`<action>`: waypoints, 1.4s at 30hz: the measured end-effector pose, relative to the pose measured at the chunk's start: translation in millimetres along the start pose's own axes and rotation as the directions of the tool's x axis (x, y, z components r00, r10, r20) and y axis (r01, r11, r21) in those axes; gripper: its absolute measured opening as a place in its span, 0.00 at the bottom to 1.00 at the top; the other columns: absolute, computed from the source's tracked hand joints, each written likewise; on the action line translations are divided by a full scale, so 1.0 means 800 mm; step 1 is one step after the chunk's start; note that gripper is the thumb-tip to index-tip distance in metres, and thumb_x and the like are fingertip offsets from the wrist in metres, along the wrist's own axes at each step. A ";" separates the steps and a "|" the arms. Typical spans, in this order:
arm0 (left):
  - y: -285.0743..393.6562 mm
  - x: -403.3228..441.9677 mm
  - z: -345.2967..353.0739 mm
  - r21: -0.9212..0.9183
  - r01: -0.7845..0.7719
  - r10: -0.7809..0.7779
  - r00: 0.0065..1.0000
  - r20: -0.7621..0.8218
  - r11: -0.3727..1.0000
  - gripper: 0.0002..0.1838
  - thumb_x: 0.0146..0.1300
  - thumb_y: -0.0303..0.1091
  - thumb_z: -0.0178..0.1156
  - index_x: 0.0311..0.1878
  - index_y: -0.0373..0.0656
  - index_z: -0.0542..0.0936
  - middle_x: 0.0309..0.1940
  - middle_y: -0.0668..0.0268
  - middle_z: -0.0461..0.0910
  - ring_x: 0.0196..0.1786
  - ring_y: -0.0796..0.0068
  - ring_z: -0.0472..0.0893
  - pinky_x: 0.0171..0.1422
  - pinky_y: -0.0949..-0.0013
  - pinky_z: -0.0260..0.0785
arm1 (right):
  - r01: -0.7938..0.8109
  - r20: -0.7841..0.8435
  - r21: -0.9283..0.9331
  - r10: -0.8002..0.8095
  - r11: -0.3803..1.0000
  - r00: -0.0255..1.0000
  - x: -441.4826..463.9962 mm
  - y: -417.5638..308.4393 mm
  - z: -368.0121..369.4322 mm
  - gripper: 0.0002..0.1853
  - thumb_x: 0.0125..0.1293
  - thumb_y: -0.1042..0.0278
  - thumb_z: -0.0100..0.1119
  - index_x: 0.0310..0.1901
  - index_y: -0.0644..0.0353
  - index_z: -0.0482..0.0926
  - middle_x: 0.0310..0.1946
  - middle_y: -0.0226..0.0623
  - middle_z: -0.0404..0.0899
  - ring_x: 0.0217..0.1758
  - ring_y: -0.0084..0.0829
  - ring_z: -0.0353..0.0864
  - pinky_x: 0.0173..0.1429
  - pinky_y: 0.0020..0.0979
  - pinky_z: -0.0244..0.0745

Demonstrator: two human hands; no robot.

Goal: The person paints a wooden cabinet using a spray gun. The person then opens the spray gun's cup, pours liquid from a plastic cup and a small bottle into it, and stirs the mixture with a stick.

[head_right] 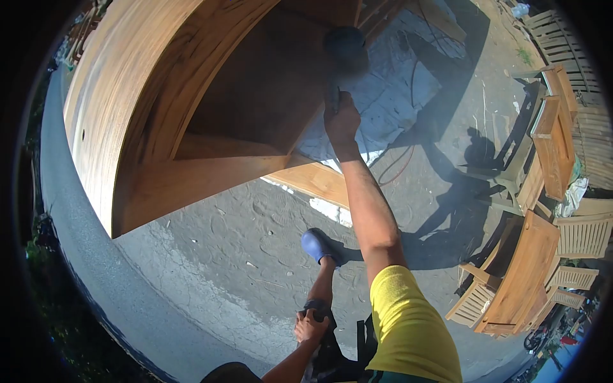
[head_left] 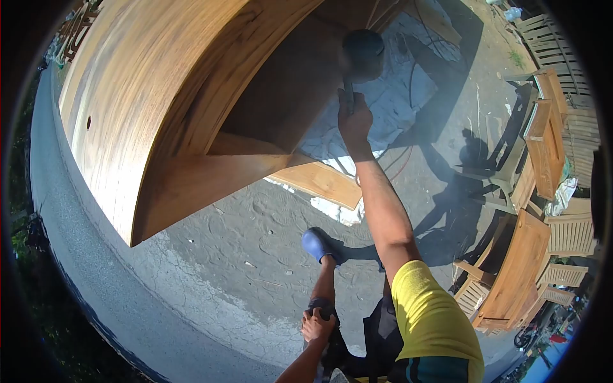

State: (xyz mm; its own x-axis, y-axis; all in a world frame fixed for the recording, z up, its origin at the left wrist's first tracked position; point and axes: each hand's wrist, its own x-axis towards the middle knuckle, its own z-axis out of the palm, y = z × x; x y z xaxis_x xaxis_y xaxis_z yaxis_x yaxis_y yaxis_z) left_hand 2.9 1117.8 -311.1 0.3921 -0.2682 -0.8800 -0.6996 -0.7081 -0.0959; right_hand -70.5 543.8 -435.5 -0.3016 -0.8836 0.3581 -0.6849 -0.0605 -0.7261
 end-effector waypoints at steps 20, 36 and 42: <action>0.034 -0.011 0.000 0.039 -0.029 0.031 0.998 -0.062 0.999 0.36 0.52 0.58 0.73 0.64 0.54 0.83 0.62 0.53 0.77 0.65 0.49 0.82 0.66 0.49 0.78 | 0.073 0.035 0.199 -0.081 0.977 0.996 0.137 -0.178 -0.321 0.20 0.76 0.51 0.67 0.36 0.62 0.81 0.21 0.44 0.80 0.23 0.47 0.82 0.32 0.42 0.74; 0.037 -0.016 0.029 -0.014 -0.051 0.050 0.997 -0.061 0.999 0.43 0.53 0.65 0.73 0.69 0.52 0.81 0.68 0.48 0.77 0.65 0.50 0.83 0.65 0.48 0.78 | -0.145 0.314 0.213 0.073 0.966 0.947 0.137 -0.156 -0.374 0.23 0.78 0.46 0.63 0.46 0.64 0.85 0.27 0.37 0.85 0.23 0.34 0.81 0.32 0.38 0.74; -0.055 -0.005 -0.035 -0.692 0.036 0.069 0.990 0.124 0.721 0.40 0.64 0.65 0.68 0.75 0.57 0.75 0.59 0.58 0.85 0.54 0.64 0.84 0.53 0.57 0.77 | -0.271 0.441 0.409 0.071 0.871 0.895 0.199 -0.180 -0.461 0.21 0.77 0.46 0.64 0.47 0.61 0.87 0.25 0.28 0.83 0.21 0.16 0.67 0.27 0.27 0.65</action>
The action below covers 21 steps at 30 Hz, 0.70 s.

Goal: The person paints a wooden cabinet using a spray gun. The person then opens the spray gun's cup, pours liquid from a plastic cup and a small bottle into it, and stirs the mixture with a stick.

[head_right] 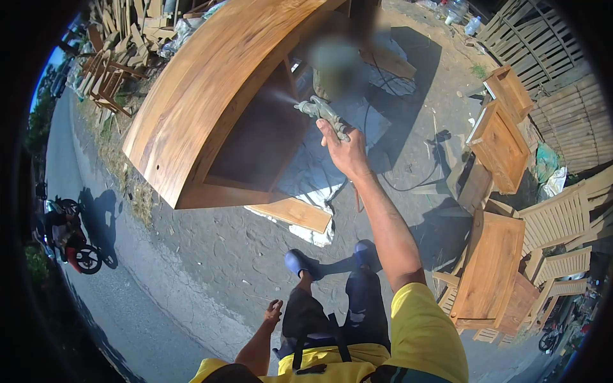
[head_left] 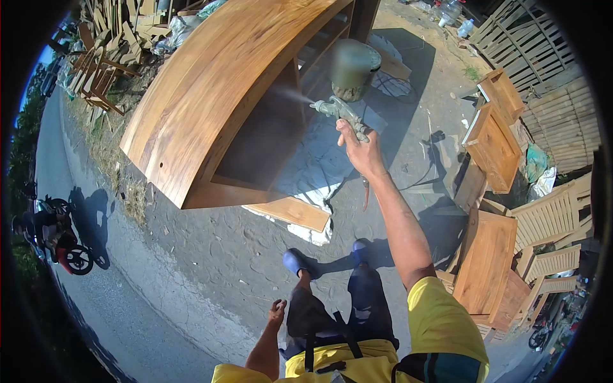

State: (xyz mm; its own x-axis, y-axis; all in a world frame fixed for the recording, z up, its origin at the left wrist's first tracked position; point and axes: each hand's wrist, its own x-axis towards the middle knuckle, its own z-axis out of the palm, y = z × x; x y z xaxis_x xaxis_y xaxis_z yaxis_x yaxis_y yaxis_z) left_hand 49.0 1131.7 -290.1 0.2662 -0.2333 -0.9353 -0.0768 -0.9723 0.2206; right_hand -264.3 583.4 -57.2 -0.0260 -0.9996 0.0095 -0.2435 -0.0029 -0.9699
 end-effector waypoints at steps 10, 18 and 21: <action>-0.082 -0.215 0.043 -0.263 0.206 -0.278 0.920 -0.276 0.943 0.38 0.66 0.59 0.73 0.72 0.50 0.74 0.40 0.63 0.84 0.34 0.69 0.85 0.27 0.66 0.71 | -0.037 -0.262 -0.155 -0.005 0.987 0.965 0.272 0.004 -0.175 0.30 0.72 0.35 0.63 0.38 0.62 0.90 0.22 0.33 0.85 0.28 0.27 0.83 0.40 0.36 0.77; -0.018 -0.349 0.198 -0.106 0.307 -0.323 0.922 -0.215 0.946 0.37 0.68 0.57 0.71 0.73 0.48 0.74 0.44 0.59 0.87 0.39 0.65 0.89 0.32 0.63 0.76 | -0.021 -0.372 -0.080 -0.010 0.997 0.928 0.447 -0.002 -0.291 0.35 0.70 0.31 0.64 0.34 0.65 0.89 0.23 0.40 0.87 0.33 0.38 0.89 0.44 0.42 0.79; 0.021 -0.361 0.202 -0.131 0.277 -0.300 0.927 -0.226 0.952 0.36 0.68 0.56 0.71 0.73 0.48 0.74 0.45 0.59 0.87 0.39 0.65 0.89 0.34 0.62 0.77 | -0.031 -0.359 -0.114 -0.012 0.993 0.933 0.459 -0.010 -0.314 0.36 0.70 0.31 0.64 0.33 0.66 0.89 0.24 0.41 0.86 0.32 0.39 0.89 0.45 0.42 0.79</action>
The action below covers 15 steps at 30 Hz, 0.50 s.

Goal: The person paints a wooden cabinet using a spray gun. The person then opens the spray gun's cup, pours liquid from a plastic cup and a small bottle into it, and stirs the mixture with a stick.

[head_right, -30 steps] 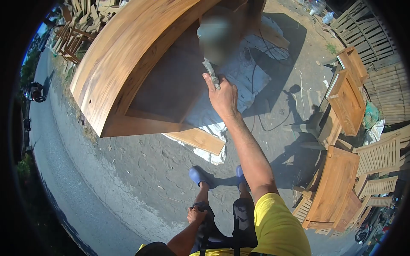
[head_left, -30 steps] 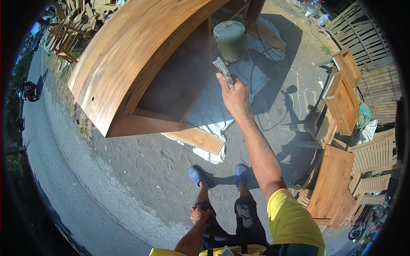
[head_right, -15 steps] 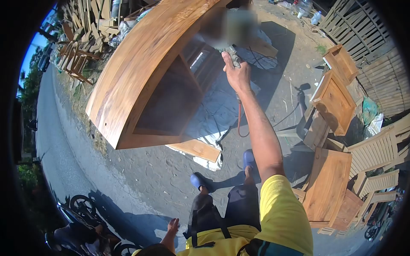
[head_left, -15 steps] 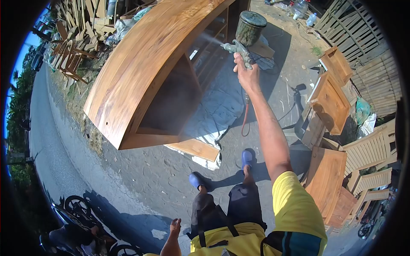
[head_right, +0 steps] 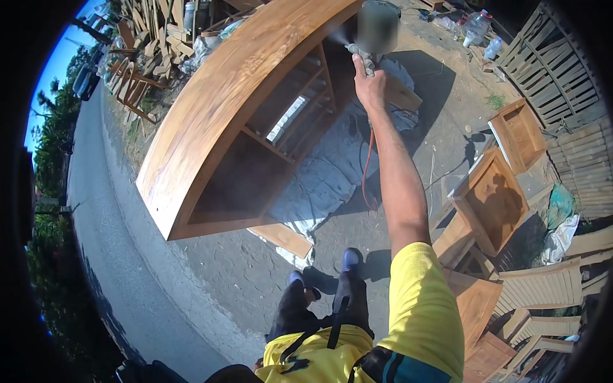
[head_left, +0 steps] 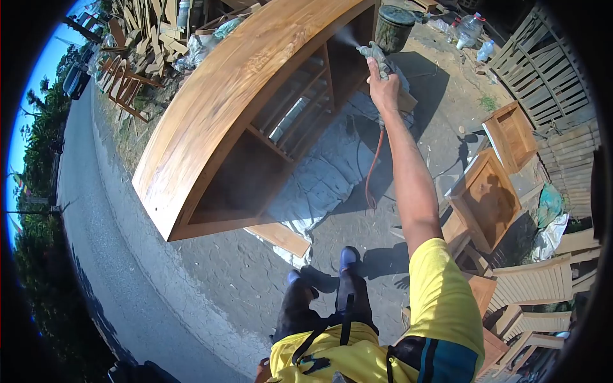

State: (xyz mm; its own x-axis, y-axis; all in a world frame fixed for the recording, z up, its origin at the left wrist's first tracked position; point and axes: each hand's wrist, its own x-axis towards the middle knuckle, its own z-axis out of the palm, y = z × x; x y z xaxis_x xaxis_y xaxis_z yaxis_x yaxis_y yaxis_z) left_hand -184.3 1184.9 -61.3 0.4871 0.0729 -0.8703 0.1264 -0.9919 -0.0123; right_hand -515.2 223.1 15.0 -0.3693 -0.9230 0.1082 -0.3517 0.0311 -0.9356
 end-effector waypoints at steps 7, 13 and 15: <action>0.093 -0.006 0.016 -0.112 0.042 -0.040 0.999 0.023 0.993 0.35 0.70 0.55 0.69 0.73 0.48 0.74 0.47 0.57 0.87 0.39 0.66 0.89 0.36 0.60 0.78 | 0.071 0.478 0.044 -0.083 0.997 0.875 -0.103 -0.050 -0.053 0.32 0.72 0.32 0.64 0.39 0.61 0.90 0.21 0.32 0.82 0.30 0.27 0.82 0.42 0.36 0.76; 0.206 -0.008 0.066 -0.056 -0.058 0.061 0.996 0.058 0.997 0.37 0.69 0.54 0.70 0.74 0.46 0.72 0.47 0.56 0.86 0.42 0.62 0.89 0.39 0.59 0.80 | 0.047 0.590 -0.017 -0.028 0.999 0.807 -0.082 -0.041 -0.044 0.31 0.72 0.33 0.64 0.36 0.62 0.89 0.22 0.31 0.83 0.29 0.26 0.81 0.41 0.36 0.75; 0.237 0.019 0.075 -0.229 -0.025 0.047 0.995 0.092 0.973 0.38 0.68 0.54 0.71 0.75 0.46 0.72 0.48 0.55 0.86 0.43 0.60 0.89 0.40 0.58 0.80 | 0.008 0.518 -0.102 0.046 0.995 0.854 -0.048 -0.030 -0.038 0.30 0.73 0.36 0.65 0.36 0.62 0.89 0.23 0.33 0.84 0.30 0.28 0.83 0.41 0.38 0.76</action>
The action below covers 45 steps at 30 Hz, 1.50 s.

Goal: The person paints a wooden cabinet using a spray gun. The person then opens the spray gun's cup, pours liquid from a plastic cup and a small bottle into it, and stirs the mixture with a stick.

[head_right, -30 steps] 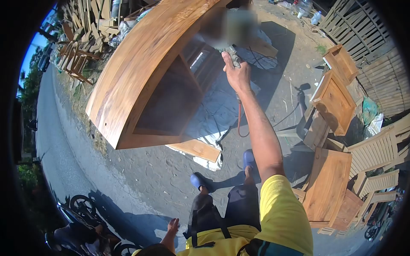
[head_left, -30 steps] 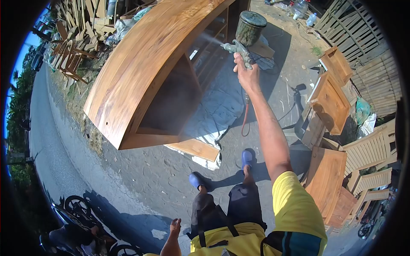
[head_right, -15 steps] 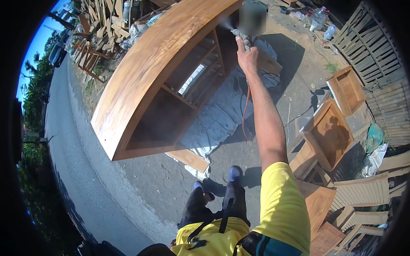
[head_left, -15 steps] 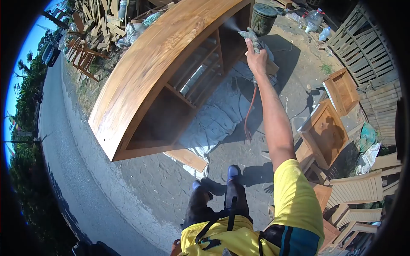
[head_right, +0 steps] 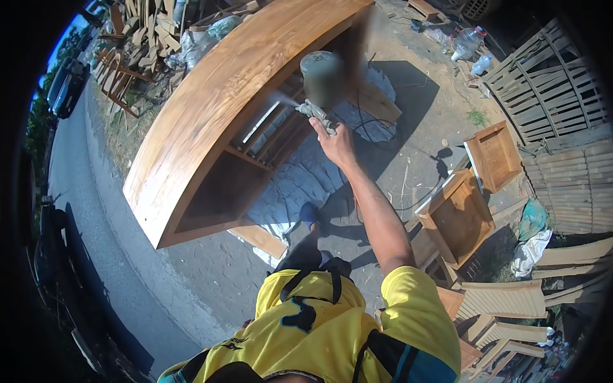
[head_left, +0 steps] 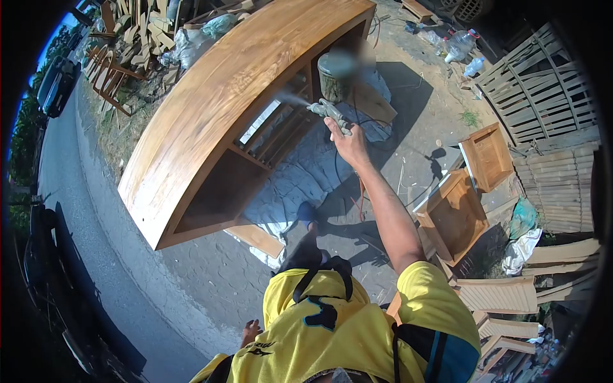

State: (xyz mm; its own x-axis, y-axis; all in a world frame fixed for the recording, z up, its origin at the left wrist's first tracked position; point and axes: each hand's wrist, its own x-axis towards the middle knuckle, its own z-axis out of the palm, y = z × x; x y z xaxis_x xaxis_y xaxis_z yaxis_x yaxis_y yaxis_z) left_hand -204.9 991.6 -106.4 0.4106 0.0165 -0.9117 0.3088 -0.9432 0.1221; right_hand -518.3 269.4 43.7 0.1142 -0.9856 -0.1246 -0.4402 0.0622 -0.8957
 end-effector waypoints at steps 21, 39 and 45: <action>0.244 -0.169 0.367 -0.184 -0.166 0.126 0.969 -0.210 0.969 0.29 0.72 0.51 0.69 0.70 0.47 0.76 0.44 0.62 0.87 0.39 0.70 0.86 0.38 0.65 0.75 | -0.028 -0.518 0.092 0.072 0.995 0.852 0.485 0.147 -0.338 0.32 0.71 0.33 0.64 0.34 0.62 0.89 0.23 0.35 0.87 0.26 0.31 0.84 0.40 0.38 0.78; 0.427 -0.207 0.452 0.042 -0.127 0.131 0.983 -0.130 0.991 0.31 0.71 0.49 0.71 0.70 0.44 0.76 0.42 0.62 0.89 0.41 0.74 0.89 0.37 0.70 0.73 | -0.230 -0.322 0.069 0.240 0.971 0.916 0.628 0.359 -0.281 0.41 0.69 0.25 0.61 0.29 0.67 0.88 0.21 0.44 0.85 0.31 0.48 0.87 0.48 0.49 0.78; 0.568 -0.097 0.481 0.315 -0.222 0.214 0.975 0.060 0.923 0.35 0.73 0.56 0.66 0.73 0.41 0.74 0.50 0.51 0.89 0.49 0.62 0.90 0.49 0.64 0.79 | -0.316 -0.289 0.211 0.368 0.925 0.884 0.664 0.507 -0.182 0.30 0.72 0.36 0.64 0.36 0.62 0.89 0.23 0.40 0.86 0.32 0.39 0.87 0.46 0.41 0.78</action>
State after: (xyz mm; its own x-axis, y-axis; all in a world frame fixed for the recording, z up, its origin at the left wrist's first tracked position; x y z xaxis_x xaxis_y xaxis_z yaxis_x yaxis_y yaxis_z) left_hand -426.3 434.1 -130.8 0.4150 -0.2058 -0.8862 -0.0760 -0.9785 0.1917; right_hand -765.7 -251.5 -323.3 -0.3183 -0.8936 -0.3166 -0.2551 0.4024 -0.8792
